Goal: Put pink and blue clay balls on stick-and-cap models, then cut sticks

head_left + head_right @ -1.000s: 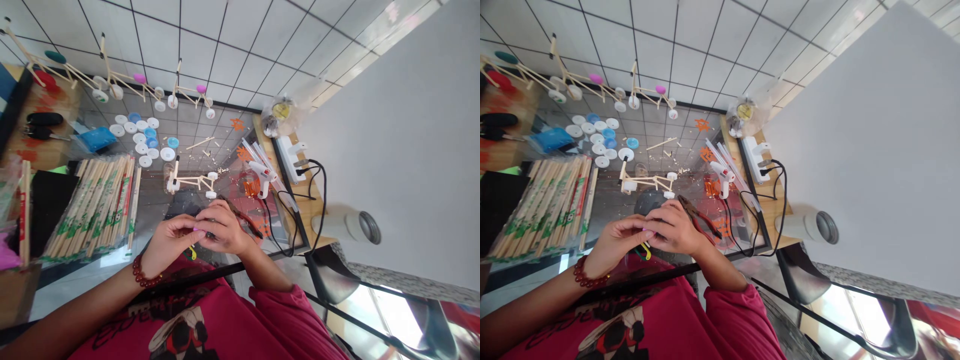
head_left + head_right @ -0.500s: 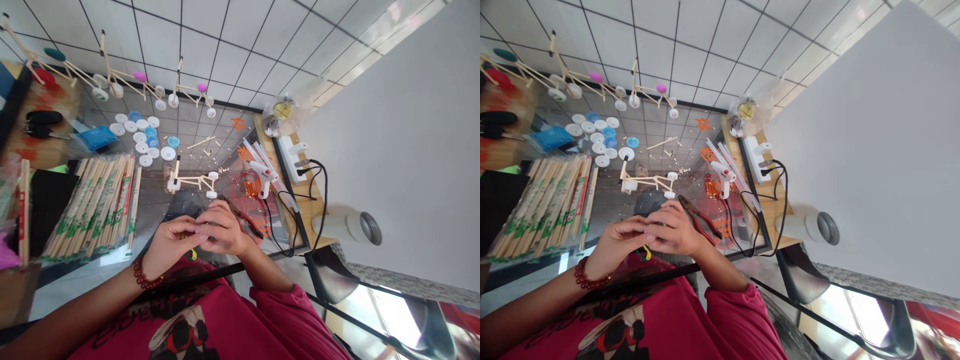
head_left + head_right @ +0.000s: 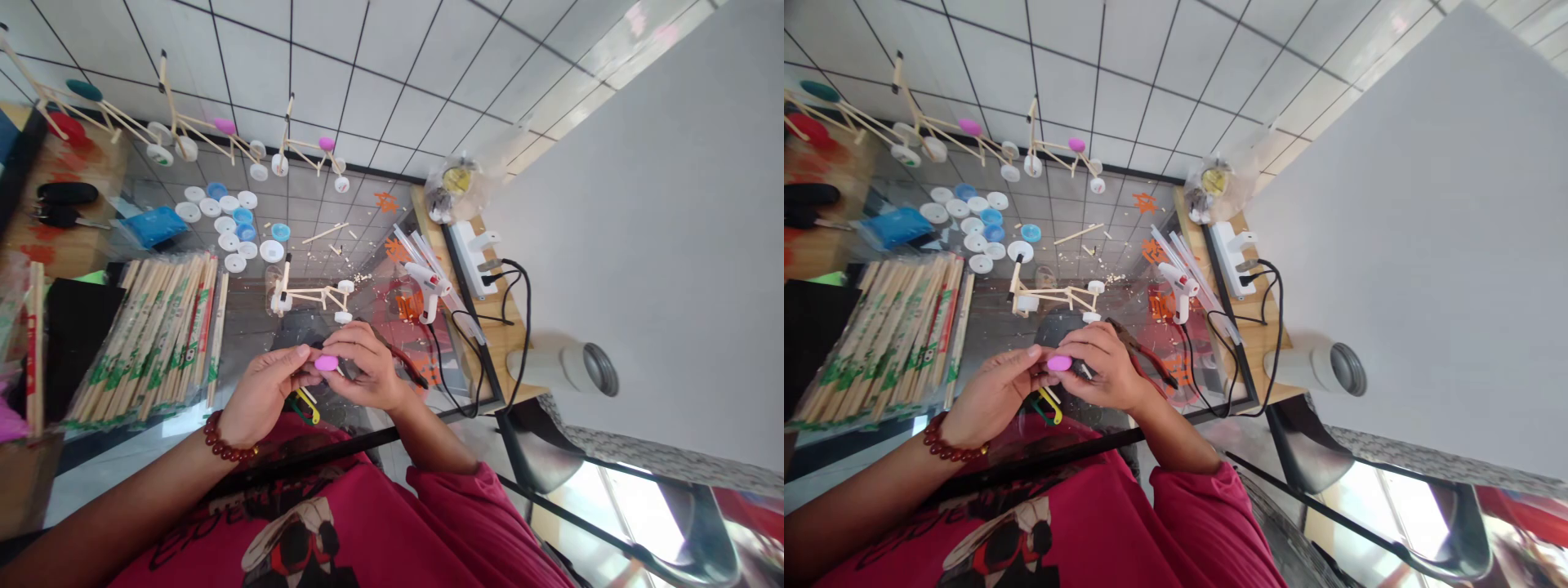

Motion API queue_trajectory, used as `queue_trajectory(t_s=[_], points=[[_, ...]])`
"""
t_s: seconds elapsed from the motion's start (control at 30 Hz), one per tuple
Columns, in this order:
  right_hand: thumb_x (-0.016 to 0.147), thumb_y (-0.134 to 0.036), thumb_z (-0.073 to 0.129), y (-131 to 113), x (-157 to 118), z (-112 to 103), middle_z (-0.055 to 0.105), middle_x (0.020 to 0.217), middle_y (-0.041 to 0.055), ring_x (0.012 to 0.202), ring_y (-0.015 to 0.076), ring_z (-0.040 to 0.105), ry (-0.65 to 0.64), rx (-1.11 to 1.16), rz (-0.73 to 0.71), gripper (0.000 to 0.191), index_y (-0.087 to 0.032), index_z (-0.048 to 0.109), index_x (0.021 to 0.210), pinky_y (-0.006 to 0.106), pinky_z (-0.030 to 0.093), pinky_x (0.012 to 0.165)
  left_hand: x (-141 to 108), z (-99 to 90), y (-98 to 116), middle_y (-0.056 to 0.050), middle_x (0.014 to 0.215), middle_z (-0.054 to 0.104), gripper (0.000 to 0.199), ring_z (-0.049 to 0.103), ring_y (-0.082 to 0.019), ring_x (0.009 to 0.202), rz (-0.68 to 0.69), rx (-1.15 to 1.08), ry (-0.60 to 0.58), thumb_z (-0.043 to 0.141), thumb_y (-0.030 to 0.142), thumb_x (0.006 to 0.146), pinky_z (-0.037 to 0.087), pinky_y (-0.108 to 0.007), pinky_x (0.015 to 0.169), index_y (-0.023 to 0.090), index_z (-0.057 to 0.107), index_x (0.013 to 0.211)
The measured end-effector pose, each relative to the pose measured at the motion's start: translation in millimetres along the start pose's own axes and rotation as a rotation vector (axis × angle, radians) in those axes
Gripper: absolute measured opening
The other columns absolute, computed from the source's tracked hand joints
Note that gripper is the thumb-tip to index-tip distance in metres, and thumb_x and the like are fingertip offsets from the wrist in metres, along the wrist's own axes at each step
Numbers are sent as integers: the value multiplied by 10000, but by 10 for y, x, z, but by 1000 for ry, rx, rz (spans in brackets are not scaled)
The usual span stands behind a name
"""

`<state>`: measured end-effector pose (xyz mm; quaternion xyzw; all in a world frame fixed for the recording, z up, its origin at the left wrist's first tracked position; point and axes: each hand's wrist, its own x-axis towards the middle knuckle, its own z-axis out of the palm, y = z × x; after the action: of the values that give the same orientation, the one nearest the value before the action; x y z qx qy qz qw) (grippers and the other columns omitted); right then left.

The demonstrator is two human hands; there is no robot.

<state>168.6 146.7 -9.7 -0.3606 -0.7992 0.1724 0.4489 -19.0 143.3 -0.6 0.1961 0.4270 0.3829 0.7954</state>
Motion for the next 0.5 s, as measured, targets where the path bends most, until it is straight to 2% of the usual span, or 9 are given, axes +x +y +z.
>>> queue_trajectory(t_s=[0.17,0.27,0.37,0.5], points=[[891,-228,694,4,9,-15,735,1020,70,935,177,699,-5,58,7,237,-232,656,1124,380,558,885,-28,33,-14,-56,796,815,313,728,-138,705,-21,-81,17,978,350,528,618,-216,698,191,840,760],[919,-239,669,18,7,-23,727,1028,85,931,177,697,-26,117,-41,224,-219,663,1143,386,562,880,-25,22,-29,-38,800,819,323,747,-146,719,-79,-128,5,1001,291,463,628,-217,692,203,831,723],[913,-229,675,29,-1,-21,723,1022,89,925,179,694,-34,160,-71,251,-213,660,1163,393,555,882,-11,3,-16,-41,773,815,337,747,-142,703,-167,-126,-39,1005,280,452,628,-209,680,192,828,725],[893,-210,683,24,-9,-15,722,1008,86,918,177,695,-36,179,-60,257,-208,656,1148,395,548,893,-8,-7,12,-45,779,816,323,733,-114,675,-209,-111,-78,998,282,486,619,-186,682,186,829,744]])
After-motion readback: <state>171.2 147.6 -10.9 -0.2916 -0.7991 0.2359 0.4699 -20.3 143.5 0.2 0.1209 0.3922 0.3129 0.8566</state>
